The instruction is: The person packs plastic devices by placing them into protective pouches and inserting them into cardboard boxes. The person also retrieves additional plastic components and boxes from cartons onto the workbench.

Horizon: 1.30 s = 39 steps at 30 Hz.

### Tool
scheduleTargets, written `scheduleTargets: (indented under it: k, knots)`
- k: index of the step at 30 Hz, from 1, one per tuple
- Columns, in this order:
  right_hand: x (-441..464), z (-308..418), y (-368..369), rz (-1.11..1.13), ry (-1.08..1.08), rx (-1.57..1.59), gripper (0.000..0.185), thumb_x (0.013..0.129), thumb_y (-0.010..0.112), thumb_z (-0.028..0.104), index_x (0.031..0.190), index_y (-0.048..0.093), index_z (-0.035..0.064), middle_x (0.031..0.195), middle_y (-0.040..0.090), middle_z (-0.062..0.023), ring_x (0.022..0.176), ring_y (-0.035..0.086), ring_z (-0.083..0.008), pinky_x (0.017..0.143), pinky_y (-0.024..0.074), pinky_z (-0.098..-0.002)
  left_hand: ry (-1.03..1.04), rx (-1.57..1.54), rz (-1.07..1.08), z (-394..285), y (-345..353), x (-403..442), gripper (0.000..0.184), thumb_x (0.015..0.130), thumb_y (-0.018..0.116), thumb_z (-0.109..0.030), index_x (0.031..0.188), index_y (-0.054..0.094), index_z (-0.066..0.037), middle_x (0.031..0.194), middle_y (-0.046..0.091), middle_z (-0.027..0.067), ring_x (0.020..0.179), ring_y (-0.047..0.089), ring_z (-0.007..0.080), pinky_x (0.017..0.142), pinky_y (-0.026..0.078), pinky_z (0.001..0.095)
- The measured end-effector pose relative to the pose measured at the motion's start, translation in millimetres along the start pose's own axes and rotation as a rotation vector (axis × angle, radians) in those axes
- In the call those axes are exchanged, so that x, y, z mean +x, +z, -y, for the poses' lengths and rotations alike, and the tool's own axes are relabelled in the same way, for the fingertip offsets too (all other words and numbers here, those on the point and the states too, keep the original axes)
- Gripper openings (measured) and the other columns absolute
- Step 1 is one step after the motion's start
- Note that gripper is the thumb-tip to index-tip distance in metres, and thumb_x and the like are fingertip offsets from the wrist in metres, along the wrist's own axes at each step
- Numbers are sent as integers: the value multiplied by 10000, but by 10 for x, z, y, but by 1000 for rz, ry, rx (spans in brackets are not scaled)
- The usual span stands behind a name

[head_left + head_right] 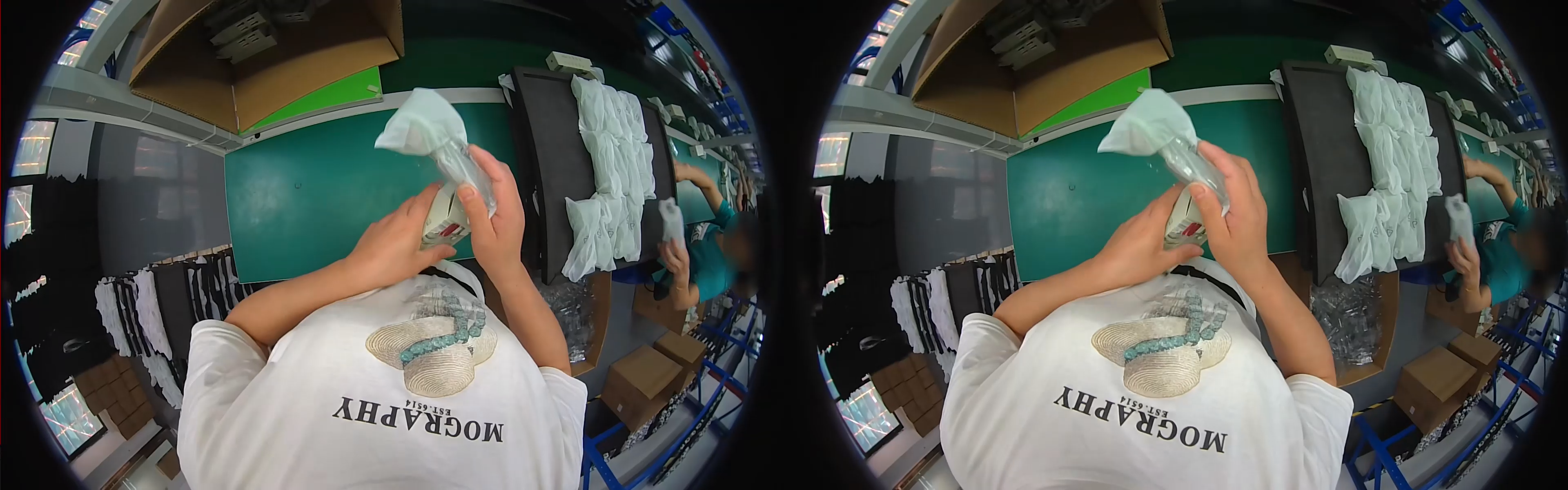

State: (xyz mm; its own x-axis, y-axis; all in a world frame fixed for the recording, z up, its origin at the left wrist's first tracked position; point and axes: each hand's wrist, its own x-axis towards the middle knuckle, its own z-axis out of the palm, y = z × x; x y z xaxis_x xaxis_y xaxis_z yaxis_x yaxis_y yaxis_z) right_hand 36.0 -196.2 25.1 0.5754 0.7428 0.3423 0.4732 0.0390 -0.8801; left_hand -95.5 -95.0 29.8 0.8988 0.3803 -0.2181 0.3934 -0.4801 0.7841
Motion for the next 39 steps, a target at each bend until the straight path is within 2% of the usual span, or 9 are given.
scheduleTargets:
  k: [5, 8, 13, 16, 17, 19, 23, 36, 39]
  knots:
    - [-172, 7, -167, -27, -82, 32, 399, 872, 594, 120, 1231, 510, -33, 1138, 559, -156, 1062, 546, -246, 920, 422, -325, -81, -188, -32, 383, 71, 211, 668, 784, 723, -249, 1324, 400, -25, 1223, 533, 216, 1075, 567, 367, 895, 475, 404]
    - [-298, -22, -98, 121, -367, -85, 403, 839, 626, 102, 1203, 523, -35, 1145, 548, -178, 1028, 565, -291, 896, 456, -374, 154, -381, -4, 550, 59, 354, 734, 755, 754, -233, 1342, 365, -29, 1218, 545, 201, 1067, 573, 356, 902, 475, 383]
    - [-347, 16, -68, 300, -386, -30, 418, 813, 649, 94, 1190, 524, -40, 1137, 540, -205, 998, 581, -325, 893, 481, -414, 59, -681, -134, 433, -4, 248, 704, 744, 763, -196, 1323, 387, -56, 1182, 567, 166, 1047, 587, 314, 895, 475, 363]
    - [-222, 113, -353, 405, -264, 3, 418, 826, 642, 112, 1195, 521, -42, 1111, 561, -192, 950, 617, -293, 814, 533, -385, 237, 23, -259, 573, -155, 271, 708, 718, 793, -223, 1295, 409, -81, 1124, 585, 140, 996, 595, 306, 859, 482, 371]
    - [-233, 112, -431, 406, -267, 3, 418, 826, 642, 112, 1195, 521, -42, 1111, 561, -192, 950, 617, -293, 814, 533, -385, 237, 24, -262, 570, -197, 286, 708, 718, 793, -223, 1295, 409, -81, 1124, 585, 140, 996, 595, 306, 859, 482, 371]
    - [-289, 105, -594, 230, 296, 545, 389, 846, 627, 128, 1184, 534, -41, 1033, 602, -150, 785, 638, -224, 629, 539, -294, 292, 96, -267, 513, -305, 297, 736, 679, 810, -284, 1275, 425, -90, 1104, 589, 132, 965, 591, 320, 830, 484, 385]
    - [-117, 18, -904, 330, 580, 554, 337, 878, 597, 105, 1195, 562, -3, 942, 597, -72, 662, 582, -108, 556, 483, -246, 396, 134, -250, 488, -376, 315, 752, 628, 820, -349, 1239, 462, -95, 1086, 600, 115, 934, 588, 324, 798, 484, 395]
    - [-143, -5, -836, 235, 682, 316, 286, 885, 593, 107, 1153, 575, 9, 900, 594, -45, 567, 506, -72, 496, 436, -214, 670, 432, -183, 466, -423, 287, 675, 585, 821, -307, 1150, 549, -57, 1058, 635, 93, 912, 609, 276, 781, 483, 377]
    - [-215, 26, -741, 203, 503, 115, 275, 886, 592, 77, 1152, 574, 9, 890, 593, -42, 572, 506, -69, 502, 428, -208, 679, 427, -241, 491, -417, 279, 676, 581, 821, -292, 1153, 547, -59, 1051, 637, 90, 913, 608, 276, 779, 483, 379]
